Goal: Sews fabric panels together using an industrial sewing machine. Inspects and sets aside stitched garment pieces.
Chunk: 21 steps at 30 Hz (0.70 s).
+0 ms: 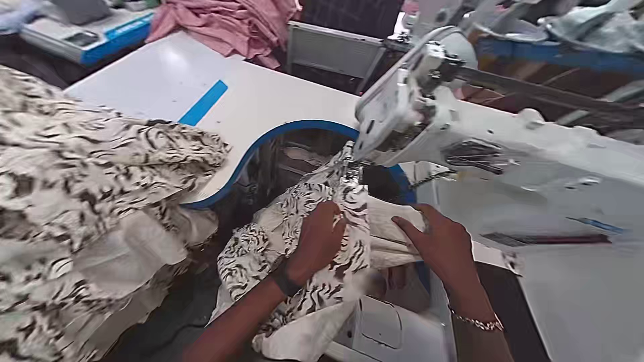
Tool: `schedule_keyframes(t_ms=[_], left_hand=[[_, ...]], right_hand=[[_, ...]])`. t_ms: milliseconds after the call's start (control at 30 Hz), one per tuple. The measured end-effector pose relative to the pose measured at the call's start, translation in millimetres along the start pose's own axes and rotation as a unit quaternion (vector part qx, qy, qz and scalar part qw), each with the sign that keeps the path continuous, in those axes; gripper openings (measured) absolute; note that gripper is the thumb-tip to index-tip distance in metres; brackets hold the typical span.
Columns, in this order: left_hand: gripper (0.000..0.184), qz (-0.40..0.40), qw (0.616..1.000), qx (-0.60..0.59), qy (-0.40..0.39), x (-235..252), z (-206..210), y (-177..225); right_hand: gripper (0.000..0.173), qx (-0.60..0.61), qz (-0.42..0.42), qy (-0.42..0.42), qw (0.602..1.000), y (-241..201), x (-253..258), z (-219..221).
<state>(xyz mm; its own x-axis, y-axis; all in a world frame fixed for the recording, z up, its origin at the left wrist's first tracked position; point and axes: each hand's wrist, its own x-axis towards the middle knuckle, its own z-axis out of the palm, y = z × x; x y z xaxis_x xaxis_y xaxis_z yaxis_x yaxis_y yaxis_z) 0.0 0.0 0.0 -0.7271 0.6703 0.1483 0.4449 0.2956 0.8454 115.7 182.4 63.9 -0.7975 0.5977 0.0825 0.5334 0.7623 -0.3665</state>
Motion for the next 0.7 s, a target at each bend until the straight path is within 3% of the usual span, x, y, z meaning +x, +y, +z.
schedule_keyframes(t_ms=[33, 100, 233, 333, 400, 567, 700], left_hand=[[0.034, -0.007, 1.0, 0.014, 0.003, 4.4, 2.3, 0.7], [0.04, -0.035, 0.998, 0.05, -0.014, 14.1, -0.5, 0.7], [0.054, -0.06, 0.991, 0.089, -0.083, 31.9, -0.2, 4.8], [0.059, -0.05, 0.988, 0.082, -0.119, 36.3, -9.4, 0.8], [0.066, -0.022, 0.991, 0.052, -0.119, 40.5, -14.7, -3.3], [0.046, 0.144, 0.977, 0.141, -0.072, 31.2, -15.4, -19.1], [0.037, 0.127, 0.986, 0.098, -0.048, 21.3, -5.6, -14.4]], right_hand=[[0.039, -0.009, 0.041, -0.03, 0.999, 13.9, 6.5, -9.0], [0.035, 0.002, 0.045, -0.048, 0.998, 15.2, 6.9, -5.8], [0.026, 0.082, -0.096, 0.009, 0.992, -21.8, -5.1, 27.6], [0.027, 0.066, -0.031, 0.033, 0.997, -6.3, 8.0, 24.6], [0.024, 0.1, -0.031, 0.091, 0.99, 9.0, 16.3, 23.0], [0.022, 0.189, -0.185, 0.088, 0.96, -11.1, 8.5, 54.4], [0.022, 0.199, -0.208, 0.042, 0.957, -11.7, 10.3, 59.4]])
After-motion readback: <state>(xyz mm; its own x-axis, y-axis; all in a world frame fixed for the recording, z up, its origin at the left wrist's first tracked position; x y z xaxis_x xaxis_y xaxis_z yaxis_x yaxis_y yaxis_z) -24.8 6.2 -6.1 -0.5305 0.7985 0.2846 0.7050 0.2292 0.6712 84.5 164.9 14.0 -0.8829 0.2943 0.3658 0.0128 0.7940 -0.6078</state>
